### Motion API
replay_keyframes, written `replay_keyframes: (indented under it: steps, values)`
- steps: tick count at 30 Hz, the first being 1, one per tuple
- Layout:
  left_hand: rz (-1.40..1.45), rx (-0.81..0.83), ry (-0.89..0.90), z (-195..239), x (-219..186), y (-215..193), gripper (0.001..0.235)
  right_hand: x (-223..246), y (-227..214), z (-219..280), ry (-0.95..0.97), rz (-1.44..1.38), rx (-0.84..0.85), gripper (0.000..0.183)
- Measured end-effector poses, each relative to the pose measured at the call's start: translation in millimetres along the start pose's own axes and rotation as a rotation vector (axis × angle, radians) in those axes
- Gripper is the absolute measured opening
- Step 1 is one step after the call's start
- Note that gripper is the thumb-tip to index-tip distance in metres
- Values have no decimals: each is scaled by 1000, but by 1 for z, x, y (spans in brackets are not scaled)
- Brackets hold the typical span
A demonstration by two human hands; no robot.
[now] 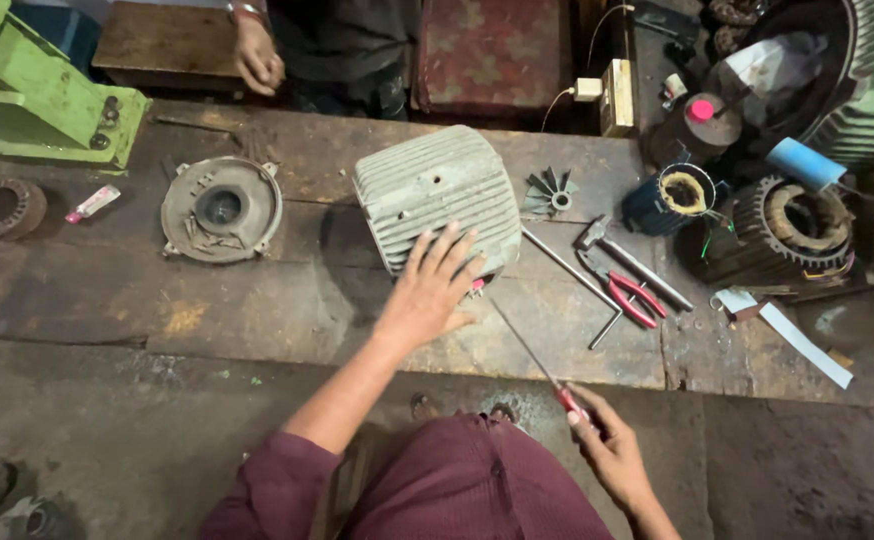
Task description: The person disassembles an electric motor on a workbench. They use a T-handle wrench to loosen bolts, a hammer to tap the housing, pliers to remove a wire tie, and a screwdriver to open the terminal box. The person removes the fan cover and separates the motor housing to expose the stator.
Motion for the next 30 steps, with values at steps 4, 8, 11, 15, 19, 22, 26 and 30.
replay_keyframes:
  steps: [4,8,11,15,19,22,26,30]
  values:
    - [-67,-54,-58,7,-13,23,97,-9,19,3,195,-94,13,49]
    - [-118,-129,-88,10,-11,40,93,-4,26,-10,178,-157,52,47]
    - [-136,-161,-92,10,-11,46,89,-3,29,-17,145,-195,84,46]
    - [-159,-211,-90,9,-10,49,83,-12,29,-26,201,-312,157,47]
    - [-172,-228,-105,9,-13,54,79,-26,22,-35,198,-298,166,45]
    - [-188,-236,-117,8,-12,53,77,-31,26,-37,122,-183,123,46]
    - [-151,-230,-126,6,-16,53,79,-19,34,-25,-469,292,-125,42]
    - [-156,-208,-140,7,-15,50,82,-9,37,-19,-580,445,-154,43]
Point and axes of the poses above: each hand's wrist, its own z-axis away from the middle knuckle, its own y-axis out of the palm, x = y × z, the point moved 2 cm from there along -z, towards the middle knuckle, and after that the axes turned 6 degrees about x, right-handed, at the moved point
